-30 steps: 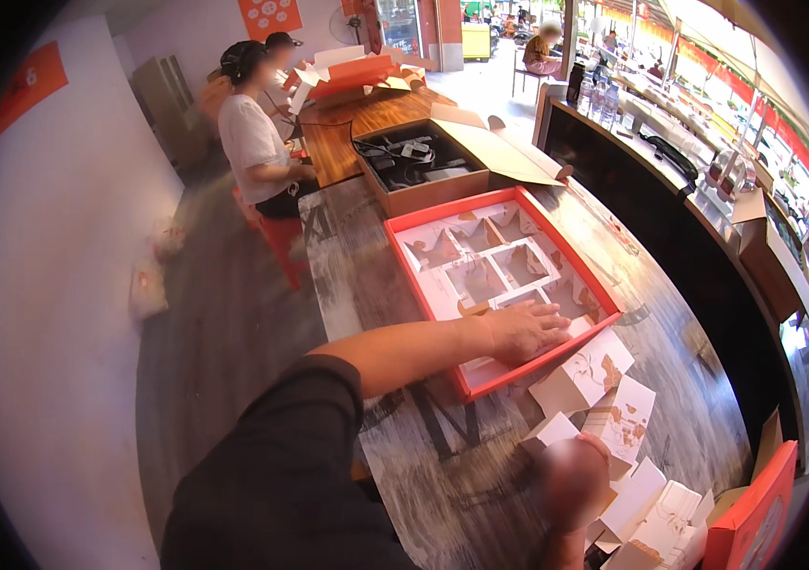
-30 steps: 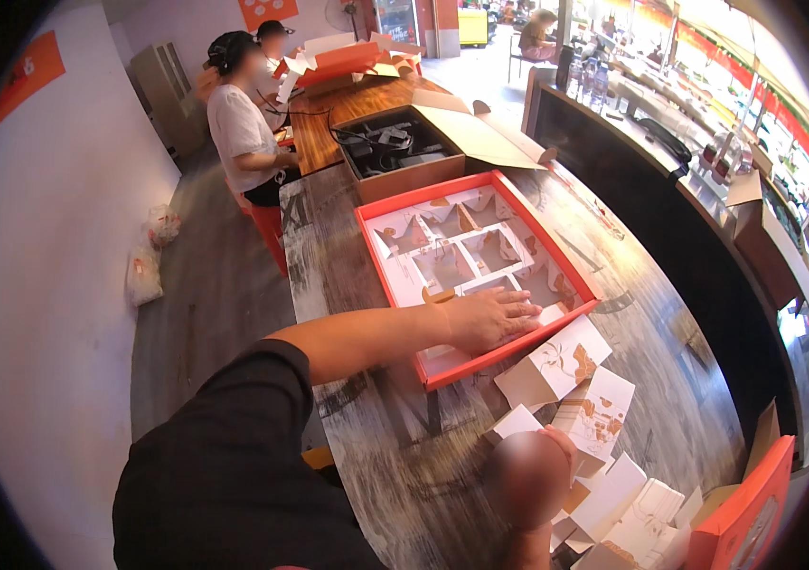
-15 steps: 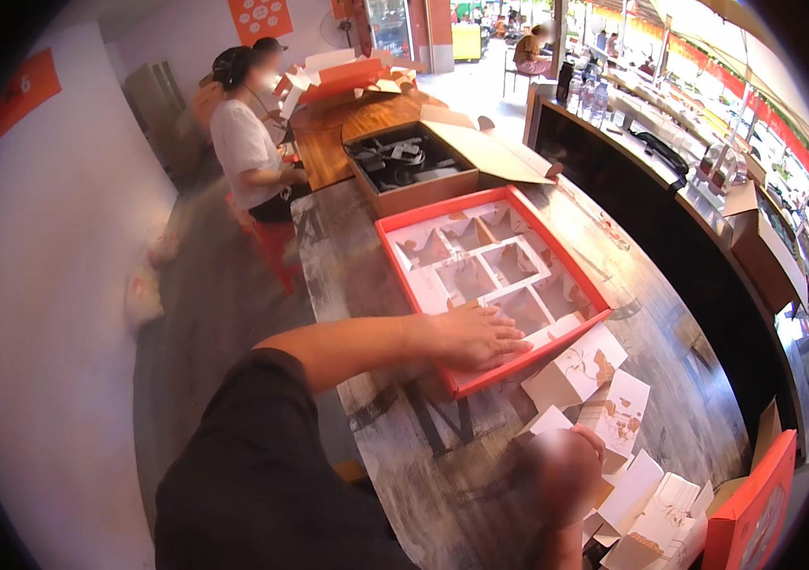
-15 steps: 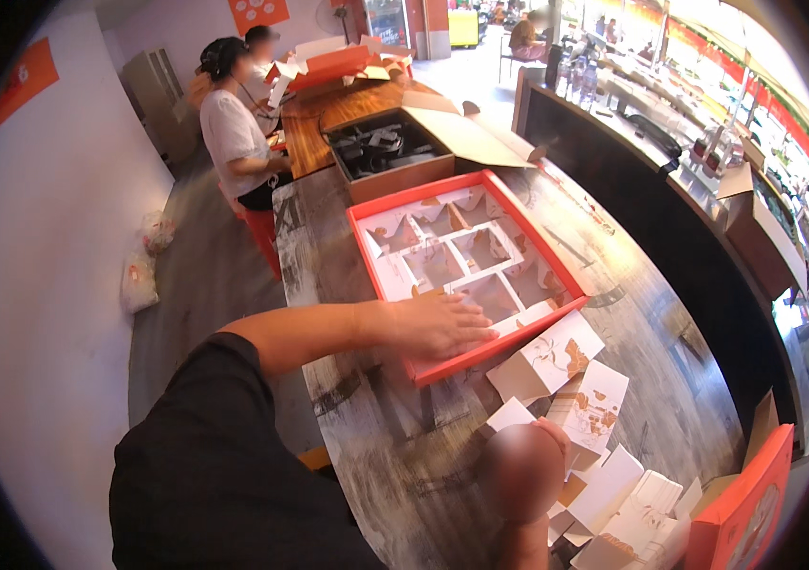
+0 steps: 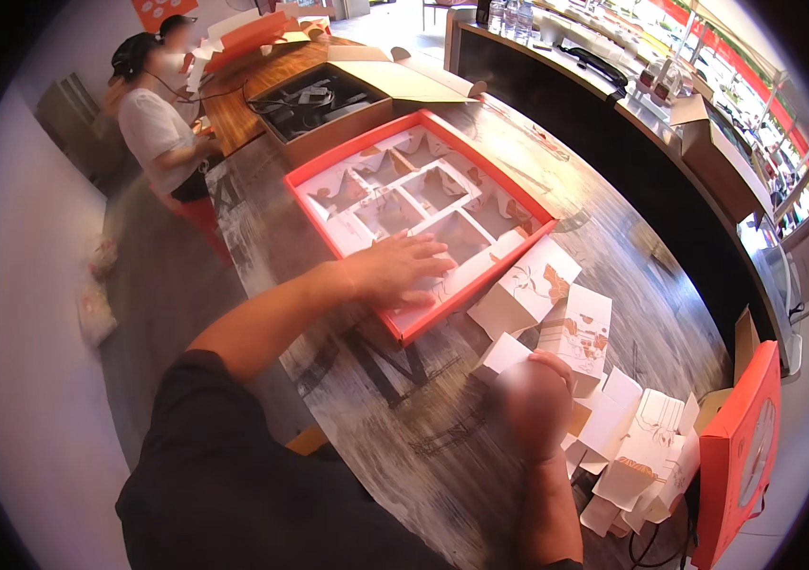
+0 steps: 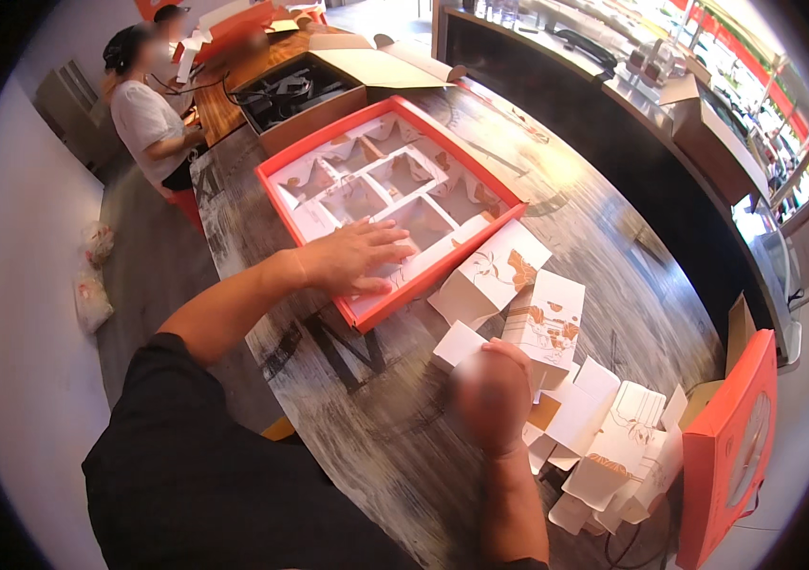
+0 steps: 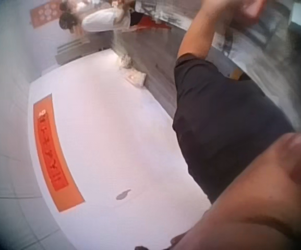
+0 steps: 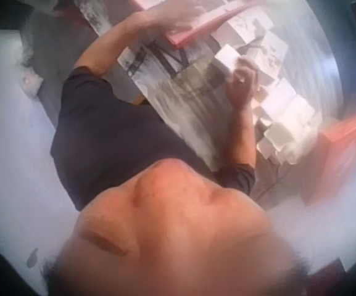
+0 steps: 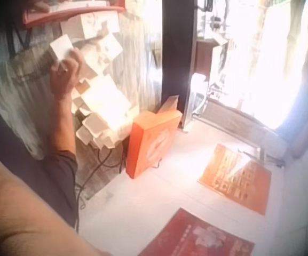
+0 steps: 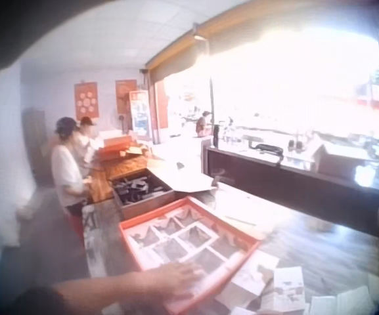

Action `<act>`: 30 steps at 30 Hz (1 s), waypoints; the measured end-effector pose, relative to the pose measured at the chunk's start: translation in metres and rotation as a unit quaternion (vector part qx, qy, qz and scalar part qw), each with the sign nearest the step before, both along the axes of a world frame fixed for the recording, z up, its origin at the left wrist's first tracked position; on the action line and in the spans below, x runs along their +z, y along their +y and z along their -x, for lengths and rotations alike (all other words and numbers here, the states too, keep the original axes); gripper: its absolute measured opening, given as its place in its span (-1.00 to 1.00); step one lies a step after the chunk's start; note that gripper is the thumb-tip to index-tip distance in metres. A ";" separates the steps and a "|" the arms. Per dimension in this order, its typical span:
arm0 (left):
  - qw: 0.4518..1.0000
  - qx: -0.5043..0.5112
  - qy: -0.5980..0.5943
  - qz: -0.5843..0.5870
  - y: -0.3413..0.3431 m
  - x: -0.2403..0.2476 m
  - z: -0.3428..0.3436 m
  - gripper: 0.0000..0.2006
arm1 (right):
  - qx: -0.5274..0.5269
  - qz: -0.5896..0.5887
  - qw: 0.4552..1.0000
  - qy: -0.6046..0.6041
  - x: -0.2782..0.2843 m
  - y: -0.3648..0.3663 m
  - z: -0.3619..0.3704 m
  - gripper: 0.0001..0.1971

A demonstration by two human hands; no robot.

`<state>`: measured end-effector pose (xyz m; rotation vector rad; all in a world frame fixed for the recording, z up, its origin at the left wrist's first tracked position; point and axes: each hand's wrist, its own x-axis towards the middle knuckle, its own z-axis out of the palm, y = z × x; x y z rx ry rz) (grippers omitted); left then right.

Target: The person folds flat white cardboard pieces into small boxes and places them into a larger red tray with compartments. The person repeats this process multiple times, filling the tray with the assembled boxes.

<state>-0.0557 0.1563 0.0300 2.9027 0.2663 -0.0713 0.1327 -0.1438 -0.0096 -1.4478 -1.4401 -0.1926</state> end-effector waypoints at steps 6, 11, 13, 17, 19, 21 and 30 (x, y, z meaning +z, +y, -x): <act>0.993 -0.003 -0.108 -0.048 0.027 0.013 -0.032 -0.25 | -0.020 0.053 0.995 0.081 -0.027 -0.010 -0.003 -0.62; 0.992 0.105 -0.031 -0.064 0.066 0.012 -0.091 -0.12 | -0.020 0.024 0.999 -0.025 -0.012 -0.005 -0.009 -0.64; 0.990 0.122 -0.003 -0.063 0.071 -0.014 -0.096 -0.10 | -0.010 0.025 0.999 0.036 -0.013 -0.004 -0.004 -0.65; 0.991 0.126 -0.003 -0.040 0.067 -0.020 -0.100 -0.12 | -0.024 0.037 0.999 0.020 -0.011 -0.007 -0.002 -0.66; 0.991 0.134 0.000 -0.030 0.066 -0.015 -0.101 -0.12 | -0.032 0.037 0.999 0.016 -0.009 -0.008 -0.002 -0.67; 0.988 0.142 -0.049 -0.040 0.062 -0.008 -0.100 -0.16 | -0.023 0.050 0.998 0.028 -0.009 -0.008 -0.002 -0.67; 0.912 -0.191 -0.328 0.156 -0.122 0.035 -0.054 -0.60 | -0.023 0.057 0.998 -0.024 -0.013 -0.013 -0.009 -0.74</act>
